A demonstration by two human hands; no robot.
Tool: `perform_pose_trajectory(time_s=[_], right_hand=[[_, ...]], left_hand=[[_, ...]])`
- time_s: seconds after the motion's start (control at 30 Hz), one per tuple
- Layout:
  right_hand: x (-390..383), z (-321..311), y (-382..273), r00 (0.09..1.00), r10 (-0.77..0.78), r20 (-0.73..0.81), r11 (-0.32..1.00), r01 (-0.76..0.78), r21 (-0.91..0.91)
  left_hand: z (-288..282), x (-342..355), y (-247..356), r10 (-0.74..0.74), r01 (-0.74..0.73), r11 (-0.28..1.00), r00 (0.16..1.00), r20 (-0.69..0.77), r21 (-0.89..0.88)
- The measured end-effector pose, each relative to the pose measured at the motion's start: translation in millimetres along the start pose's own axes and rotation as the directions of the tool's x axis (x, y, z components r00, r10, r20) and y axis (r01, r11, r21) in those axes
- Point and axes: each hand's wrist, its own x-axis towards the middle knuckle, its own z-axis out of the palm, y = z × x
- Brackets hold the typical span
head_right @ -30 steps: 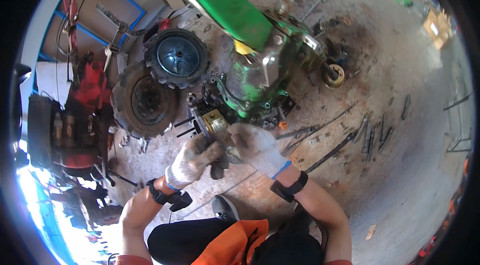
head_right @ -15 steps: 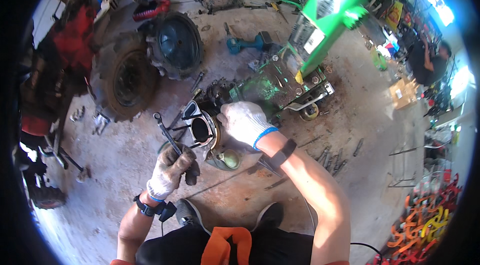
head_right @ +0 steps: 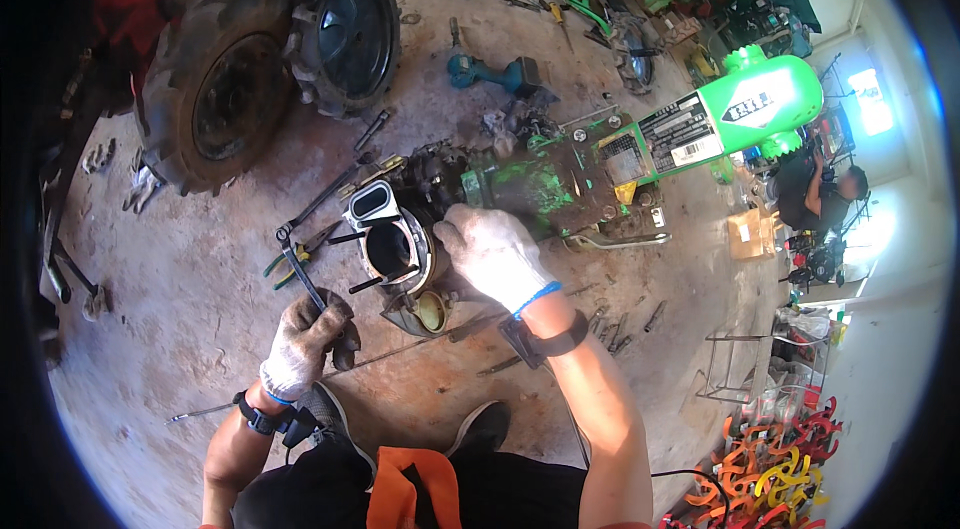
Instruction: The person disassembles a small green engine in a workshop, removing bolts and components with a wrench and pliers. They handle the cylinder head and other parts, placing them on the floor while continuing to work on the engine block.
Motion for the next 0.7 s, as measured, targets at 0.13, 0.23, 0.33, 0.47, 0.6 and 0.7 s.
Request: perform_pose_trajectory(time_s=[0.13,0.23,0.33,0.47,0.6,0.7], right_hand=[[1,-1,2,0.991,-0.057,-0.121,0.990,0.072,0.125],[1,-4,2,0.998,0.028,-0.056,0.996,-0.023,0.091],[1,-6,0,0.999,0.048,0.019,0.999,-0.048,-0.015],[1,-7,-2,0.996,-0.026,-0.081,0.998,0.031,0.061],[1,-6,-1,0.994,0.093,0.064,0.995,-0.091,-0.038],[1,-7,1,1.000,0.014,0.023,1.000,-0.014,-0.016]], left_hand=[[-5,-4,-4,-0.007,0.006,1.000,1.000,-0.019,-0.011],[-7,-4,-7,0.006,-0.007,1.000,1.000,-0.018,-0.025],[-8,-3,-10,-0.009,0.009,0.999,1.000,-0.007,-0.039],[-7,-1,-15,-0.049,0.049,0.998,0.999,-0.012,-0.039],[-7,0,-18,-0.024,0.024,0.999,1.000,-0.001,-0.044],[-8,1,-20,-0.029,0.029,0.999,1.000,0.003,-0.033]])
